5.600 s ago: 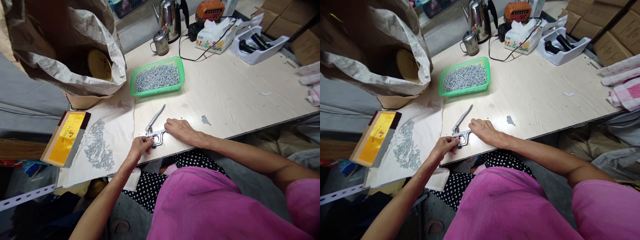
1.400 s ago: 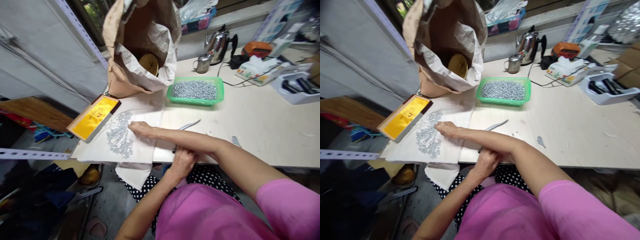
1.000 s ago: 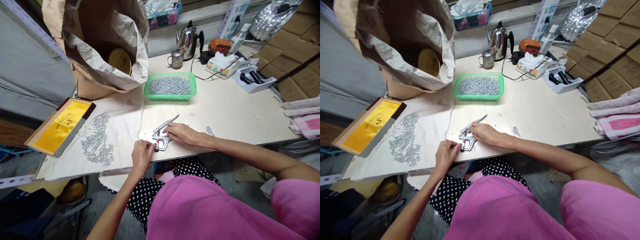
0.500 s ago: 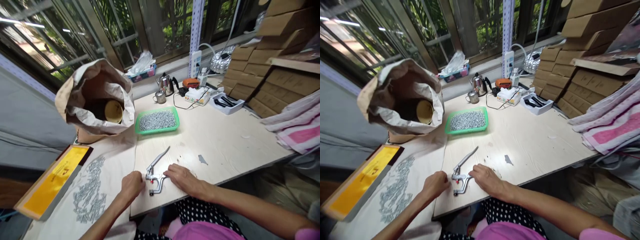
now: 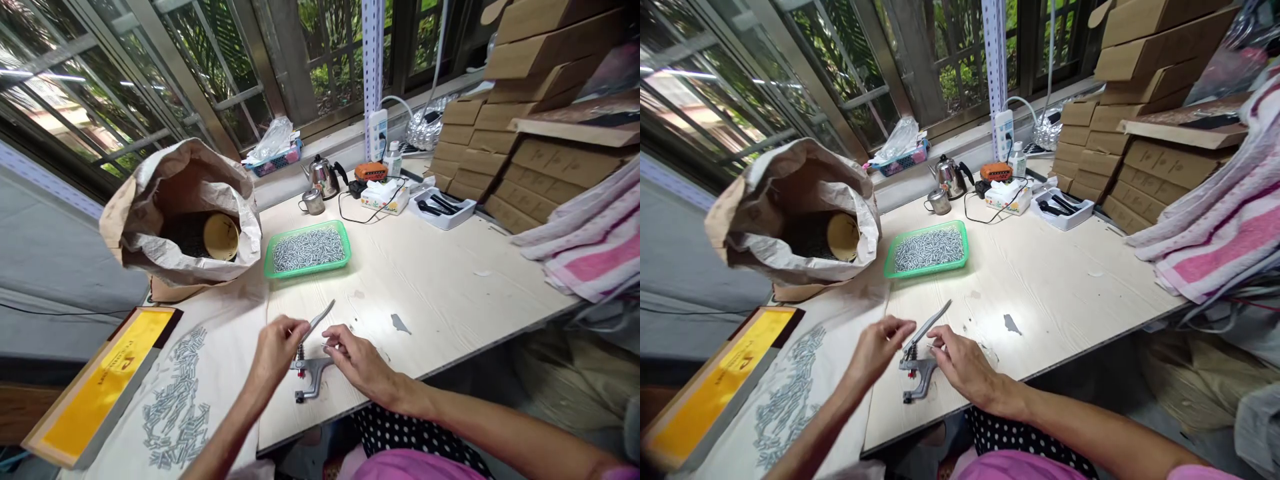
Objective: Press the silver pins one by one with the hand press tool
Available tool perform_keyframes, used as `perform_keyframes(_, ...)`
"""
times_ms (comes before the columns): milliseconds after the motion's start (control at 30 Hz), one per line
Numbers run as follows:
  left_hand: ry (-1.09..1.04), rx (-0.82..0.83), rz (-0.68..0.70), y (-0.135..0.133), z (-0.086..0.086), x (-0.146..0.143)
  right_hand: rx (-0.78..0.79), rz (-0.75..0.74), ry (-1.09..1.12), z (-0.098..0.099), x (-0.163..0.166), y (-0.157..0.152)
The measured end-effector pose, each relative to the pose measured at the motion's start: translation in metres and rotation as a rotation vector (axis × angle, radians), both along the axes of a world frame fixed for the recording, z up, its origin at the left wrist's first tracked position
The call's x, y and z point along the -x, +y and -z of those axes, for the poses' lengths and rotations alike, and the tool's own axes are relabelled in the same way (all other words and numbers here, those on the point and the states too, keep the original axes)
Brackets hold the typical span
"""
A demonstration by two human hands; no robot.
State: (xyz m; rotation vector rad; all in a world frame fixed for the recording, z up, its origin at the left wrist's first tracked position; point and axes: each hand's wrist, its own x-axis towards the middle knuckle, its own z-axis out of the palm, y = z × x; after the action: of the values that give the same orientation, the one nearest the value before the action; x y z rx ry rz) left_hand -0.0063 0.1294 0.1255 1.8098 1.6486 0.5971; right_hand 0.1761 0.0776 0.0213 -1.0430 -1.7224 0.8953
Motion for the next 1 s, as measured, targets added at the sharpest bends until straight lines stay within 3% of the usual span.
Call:
perform_keyframes(67, -0.192, 0.208, -0.049, -0.025, 0.027, 0.0, 0.094, -0.013, 0.078, -0.006, 0.006, -0.002)
perform_keyframes(167, -0.515, 0.273, -0.193, -0.044, 0.052, 0.003, 0.18, -0.048, 0.171, -0.007, 0.02, 0.0)
perform_keyframes(333, -0.835, 0.423, -0.32, -0.051, 0.057, 0.004, 0.41, -0.097, 0.434, -0.01, 0.037, 0.003)
perform_keyframes(500, -0.777, 0.226, -0.284, -0.069, 0.055, 0.005, 0.475, -0.196, 0.461, -0.018, 0.038, -0.005)
perform_keyframes(600, -0.654, 0.162, -0.275, -0.077, 0.052, 0.014, 0.444, -0.258, 0.315, -0.023, 0.031, -0.012)
perform_keyframes(700, -0.469, 0.161, -0.313, -0.079, 0.052, 0.032, 0.168, -0.22, -0.052, -0.022, 0.017, -0.014)
perform_keyframes(833, -0.265, 0.216, -0.343, -0.077, 0.062, 0.053, -0.122, -0.12, -0.593, -0.002, -0.005, -0.013)
perform_keyframes(1000, -0.188, 0.289, -0.308, -0.076, 0.075, 0.052, -0.19, -0.062, -0.775, 0.022, -0.019, -0.015)
